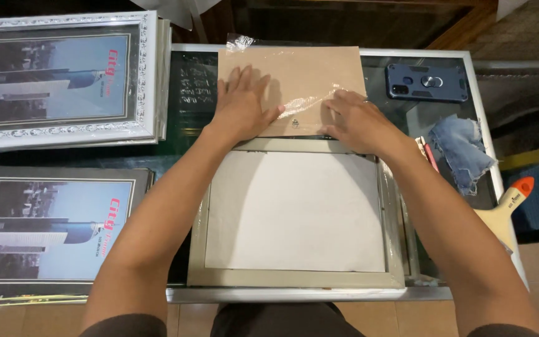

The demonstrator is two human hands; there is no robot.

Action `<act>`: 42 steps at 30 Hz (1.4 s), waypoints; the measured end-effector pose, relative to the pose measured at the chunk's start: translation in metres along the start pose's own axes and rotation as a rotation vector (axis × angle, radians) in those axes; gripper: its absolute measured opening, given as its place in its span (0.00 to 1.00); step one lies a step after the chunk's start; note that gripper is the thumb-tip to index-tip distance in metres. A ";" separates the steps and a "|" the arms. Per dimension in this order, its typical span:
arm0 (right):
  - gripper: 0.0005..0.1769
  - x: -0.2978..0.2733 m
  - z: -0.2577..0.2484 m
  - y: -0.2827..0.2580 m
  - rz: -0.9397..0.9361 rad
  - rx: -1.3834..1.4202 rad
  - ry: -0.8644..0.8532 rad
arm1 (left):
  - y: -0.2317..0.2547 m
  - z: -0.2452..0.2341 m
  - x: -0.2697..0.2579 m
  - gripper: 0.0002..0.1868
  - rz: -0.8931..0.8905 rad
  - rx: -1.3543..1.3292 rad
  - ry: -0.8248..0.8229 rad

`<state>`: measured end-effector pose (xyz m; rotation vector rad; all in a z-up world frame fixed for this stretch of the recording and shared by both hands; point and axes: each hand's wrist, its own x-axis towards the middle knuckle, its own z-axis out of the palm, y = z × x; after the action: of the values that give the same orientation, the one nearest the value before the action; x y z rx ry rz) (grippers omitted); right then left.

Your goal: Framing a piece of artwork by cleaning the glass, inserting the art, and securing the frame backing.

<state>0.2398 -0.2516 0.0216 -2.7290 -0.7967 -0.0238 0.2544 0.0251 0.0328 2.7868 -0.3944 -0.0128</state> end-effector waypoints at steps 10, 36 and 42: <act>0.33 -0.028 -0.011 0.018 0.122 0.208 0.153 | -0.062 0.027 -0.012 0.46 0.068 -0.188 0.237; 0.38 -0.122 0.033 -0.001 0.166 0.203 0.241 | -0.070 0.046 -0.092 0.37 -0.128 -0.209 0.268; 0.38 -0.123 0.039 -0.008 0.227 0.250 0.253 | -0.064 0.041 -0.093 0.35 -0.193 -0.292 0.348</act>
<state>0.1290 -0.2984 -0.0252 -2.4961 -0.3888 -0.2021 0.1795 0.0953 -0.0295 2.4617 -0.0318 0.3371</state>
